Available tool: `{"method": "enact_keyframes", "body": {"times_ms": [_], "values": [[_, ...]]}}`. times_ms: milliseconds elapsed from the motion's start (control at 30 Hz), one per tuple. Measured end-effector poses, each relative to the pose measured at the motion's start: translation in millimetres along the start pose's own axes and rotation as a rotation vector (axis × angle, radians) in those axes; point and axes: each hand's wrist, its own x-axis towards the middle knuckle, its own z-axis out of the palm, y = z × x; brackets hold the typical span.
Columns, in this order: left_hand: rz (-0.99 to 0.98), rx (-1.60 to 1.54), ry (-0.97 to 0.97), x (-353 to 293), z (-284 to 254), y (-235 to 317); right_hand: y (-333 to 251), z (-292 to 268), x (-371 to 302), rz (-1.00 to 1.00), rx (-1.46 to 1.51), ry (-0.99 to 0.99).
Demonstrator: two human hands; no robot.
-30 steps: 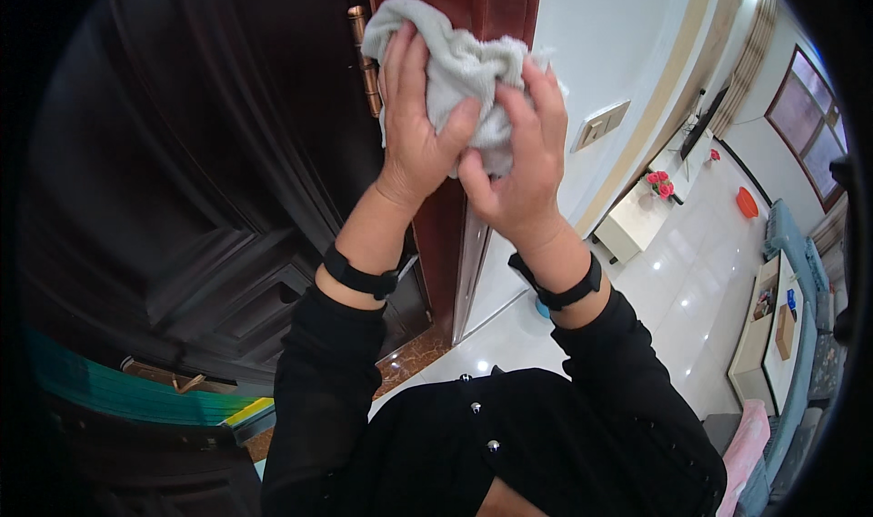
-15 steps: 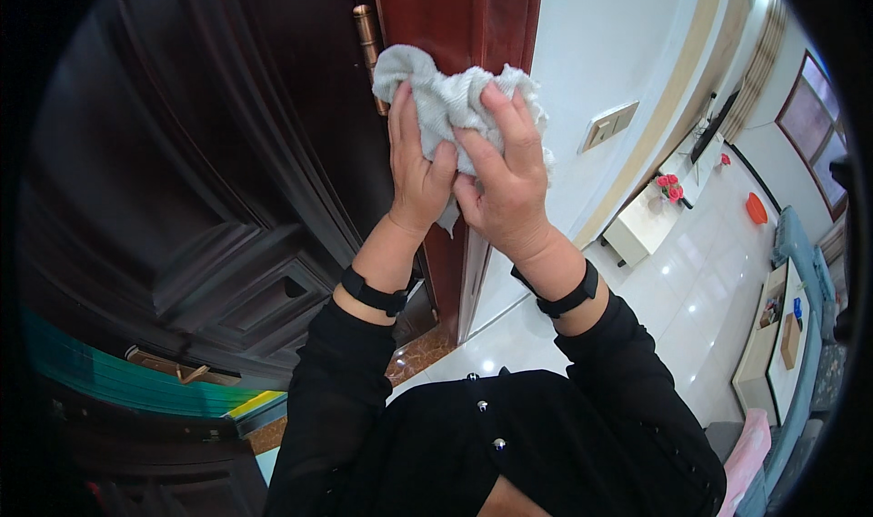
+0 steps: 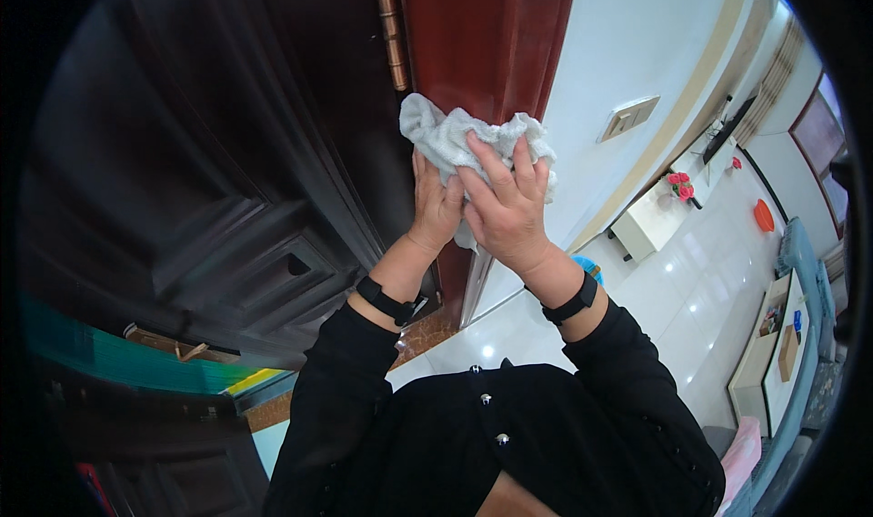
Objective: The person wipes a white cabinet with a cloth, then wipes a wall-mounted switch panel, and finally wipes a dark wooden door. The person uses a cloth throughout the task.
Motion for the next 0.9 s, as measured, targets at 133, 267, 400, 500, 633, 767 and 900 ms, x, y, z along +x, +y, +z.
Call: {"method": "enact_keyframes", "body": {"times_ms": [133,267,400,500,633,767,900], "values": [[-0.016,0.003,0.01,-12,8,-9,1,4,-13,0.003,-0.001,-0.025],[-0.035,-0.011,0.072,-20,14,-12,3,8,-21,-0.02,-0.022,-0.027],[-0.079,-0.062,0.064,-27,13,-7,2,7,-27,-0.009,-0.037,-0.042],[-0.239,-0.331,0.095,-30,15,1,0,6,-28,0.012,-0.012,-0.044],[-0.129,-0.271,0.119,-21,12,8,-1,4,-24,0.035,0.07,-0.028],[-0.089,-0.197,0.074,-6,6,16,2,-3,-13,0.052,0.125,0.003],[-0.056,-0.198,0.087,13,4,26,8,-7,7,0.034,0.173,0.075]]}}
